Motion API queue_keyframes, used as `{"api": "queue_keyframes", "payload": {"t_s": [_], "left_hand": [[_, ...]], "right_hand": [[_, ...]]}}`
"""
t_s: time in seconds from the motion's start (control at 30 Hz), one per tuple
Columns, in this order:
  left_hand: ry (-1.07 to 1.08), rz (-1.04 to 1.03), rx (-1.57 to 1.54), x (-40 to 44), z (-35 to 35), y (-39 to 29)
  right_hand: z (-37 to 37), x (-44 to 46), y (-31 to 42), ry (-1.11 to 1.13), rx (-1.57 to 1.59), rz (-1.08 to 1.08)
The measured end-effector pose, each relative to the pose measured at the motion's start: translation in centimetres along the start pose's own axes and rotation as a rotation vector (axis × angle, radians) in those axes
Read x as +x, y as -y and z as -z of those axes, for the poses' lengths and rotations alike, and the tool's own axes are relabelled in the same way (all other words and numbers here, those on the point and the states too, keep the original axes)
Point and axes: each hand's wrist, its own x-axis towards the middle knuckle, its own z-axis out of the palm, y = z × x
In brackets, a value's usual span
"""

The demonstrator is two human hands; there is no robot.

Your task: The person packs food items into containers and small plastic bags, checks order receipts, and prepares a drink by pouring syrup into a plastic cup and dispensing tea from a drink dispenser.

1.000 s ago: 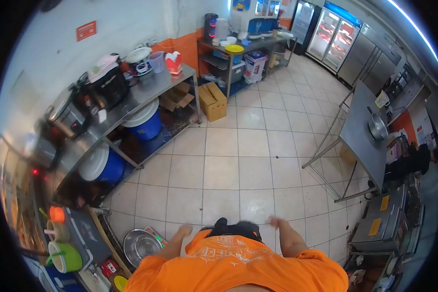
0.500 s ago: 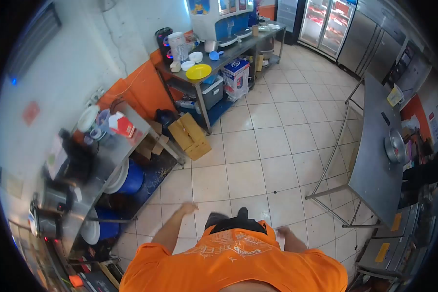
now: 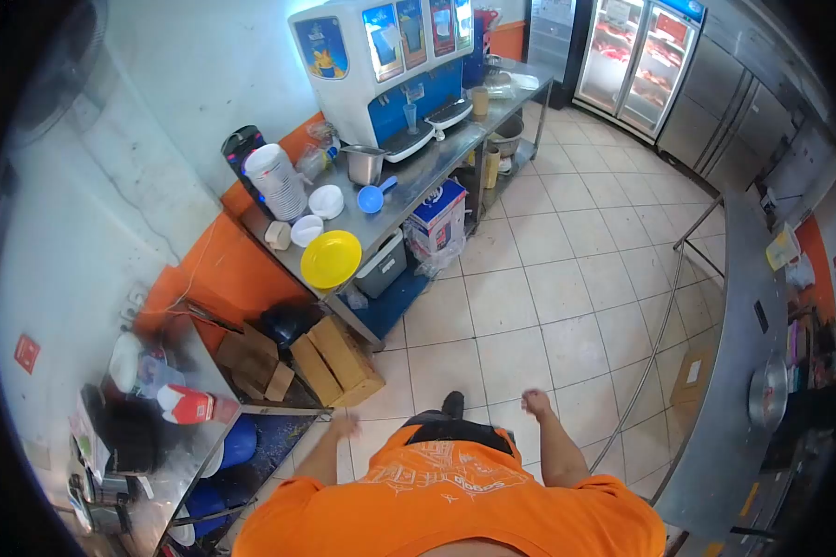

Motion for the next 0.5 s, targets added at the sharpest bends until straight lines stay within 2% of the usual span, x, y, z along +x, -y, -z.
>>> {"api": "queue_keyframes", "payload": {"t_s": [0.03, 0.07, 0.1, 0.13, 0.17, 0.2, 0.23, 0.27, 0.3, 0.33, 0.37, 0.4, 0.47, 0.5], "left_hand": [[-0.329, 0.118, -0.347, 0.2, 7.2, -7.3], [-0.6, 0.004, -0.402, 4.2, 11.3, -9.7], [-0.775, -0.133, -0.367, 4.9, 17.8, -15.3], [-0.79, -0.102, -0.444, 6.6, 23.6, -19.3], [-0.903, -0.214, -0.539, 10.3, 27.6, -20.6], [-0.92, -0.195, -0.526, 11.8, 32.5, -23.5], [-1.014, -0.312, -0.405, 13.9, 36.7, -24.6], [-1.079, -0.236, -0.303, 16.2, 40.5, -25.5], [-1.177, -0.355, -0.349, 18.7, 44.0, -26.5], [-1.226, -0.321, -0.238, 21.2, 47.3, -26.2], [-1.266, -0.17, -0.173, 22.7, 49.8, -27.0], [-1.283, -0.223, -0.167, 24.7, 52.3, -27.2], [-1.412, -0.23, -0.085, 30.7, 55.3, -22.8], [-1.325, -0.1, -0.083, 30.6, 56.5, -23.3]], "right_hand": [[1.5, 3.8, -5.3, 0.047, -0.241, -0.076], [3.3, 9.3, -13.7, 0.218, -0.362, -0.231], [3.9, 5.5, -10.9, 0.222, -0.594, -0.3], [5.1, 1.6, -8.0, 0.305, -0.487, -0.303], [4.7, 0.4, -7.6, 0.031, -0.012, -0.636], [5.9, 3.1, -13.8, 0.118, 0.221, -0.709], [5.3, 1.1, -9.5, 0.009, 0.064, -0.809], [6.3, 1.7, -9.4, 0.231, -0.153, -0.656], [7.4, 2.9, -9.7, 0.45, -0.372, -0.496], [7.9, 5.5, -8.3, 0.464, -0.387, -0.506], [8.7, 7.6, -7.7, 0.443, -0.23, -0.427], [10.3, 9.9, -6.8, 0.419, -0.088, -0.35], [11.0, 17.5, -2.3, 0.386, 0.203, -0.155], [10.1, 17.3, -1.5, 0.373, 0.368, -0.095]]}}
